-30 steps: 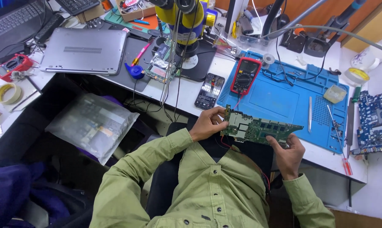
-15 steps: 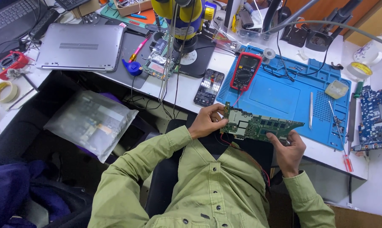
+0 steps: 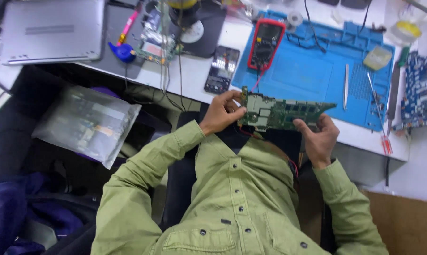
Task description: The person uses a multimeter to test points on a green circuit board, then flips the board over to inspect the other side. They place the board on a blue mat and use tweezers to pick up a small component from a container.
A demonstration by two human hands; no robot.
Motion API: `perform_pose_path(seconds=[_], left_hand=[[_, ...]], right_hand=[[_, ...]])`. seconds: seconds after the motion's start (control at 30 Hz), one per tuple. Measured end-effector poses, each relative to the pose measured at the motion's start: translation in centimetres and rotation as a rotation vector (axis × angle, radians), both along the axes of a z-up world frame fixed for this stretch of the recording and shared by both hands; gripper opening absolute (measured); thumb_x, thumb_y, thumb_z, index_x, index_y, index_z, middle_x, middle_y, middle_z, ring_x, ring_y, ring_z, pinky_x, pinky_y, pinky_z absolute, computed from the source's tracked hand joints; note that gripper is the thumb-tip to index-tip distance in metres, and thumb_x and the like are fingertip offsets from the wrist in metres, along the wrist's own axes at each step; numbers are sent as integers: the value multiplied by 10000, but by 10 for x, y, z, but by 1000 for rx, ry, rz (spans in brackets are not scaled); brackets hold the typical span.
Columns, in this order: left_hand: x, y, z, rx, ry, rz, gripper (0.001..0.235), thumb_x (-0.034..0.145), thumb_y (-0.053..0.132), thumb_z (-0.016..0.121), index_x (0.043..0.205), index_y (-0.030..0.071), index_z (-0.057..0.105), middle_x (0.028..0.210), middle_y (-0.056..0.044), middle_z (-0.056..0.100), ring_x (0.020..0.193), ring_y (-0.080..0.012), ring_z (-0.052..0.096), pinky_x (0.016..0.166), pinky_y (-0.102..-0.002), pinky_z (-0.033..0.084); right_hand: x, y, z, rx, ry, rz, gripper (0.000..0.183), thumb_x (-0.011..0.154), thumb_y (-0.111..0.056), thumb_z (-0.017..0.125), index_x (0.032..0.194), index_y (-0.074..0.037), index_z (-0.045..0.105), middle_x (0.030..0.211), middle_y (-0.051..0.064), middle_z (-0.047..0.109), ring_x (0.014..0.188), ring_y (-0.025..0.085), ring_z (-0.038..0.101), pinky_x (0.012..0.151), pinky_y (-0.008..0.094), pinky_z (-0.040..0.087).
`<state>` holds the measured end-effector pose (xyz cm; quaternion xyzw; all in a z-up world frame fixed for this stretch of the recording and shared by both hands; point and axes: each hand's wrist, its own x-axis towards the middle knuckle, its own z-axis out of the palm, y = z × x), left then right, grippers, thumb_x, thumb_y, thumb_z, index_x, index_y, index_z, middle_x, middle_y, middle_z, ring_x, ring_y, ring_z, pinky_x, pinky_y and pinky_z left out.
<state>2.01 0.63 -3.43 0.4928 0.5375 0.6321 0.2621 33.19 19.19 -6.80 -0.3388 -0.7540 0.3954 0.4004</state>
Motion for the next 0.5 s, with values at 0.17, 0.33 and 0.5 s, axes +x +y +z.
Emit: perform_pose_path(seconds=[0.17,0.33,0.5], left_hand=[[1,-2,7,1,19,-11,298,919,68,774,1178,16,636,727,-149,717,574,-161,657,521,-314,490],[0,-1,-1,3,-24,-21,289,936,63,772,1197,23,653,736,-131,724,577,-136,651,541,-289,494],[-3,-1,-2,10,-58,-49,297,939,80,778,1207,40,657,894,-106,748,616,-132,669,608,-317,547]], right_hand=[[-22,-36,55,-81,41,9,376,892,-183,969,1039,-5,672,879,139,722,869,185,707,696,324,577],[-28,-41,60,-130,69,12,372,894,-171,973,1034,-12,668,863,114,707,838,162,693,674,279,571],[-27,-41,66,-84,54,40,362,961,-194,952,1032,-4,652,880,143,691,850,178,677,675,300,548]])
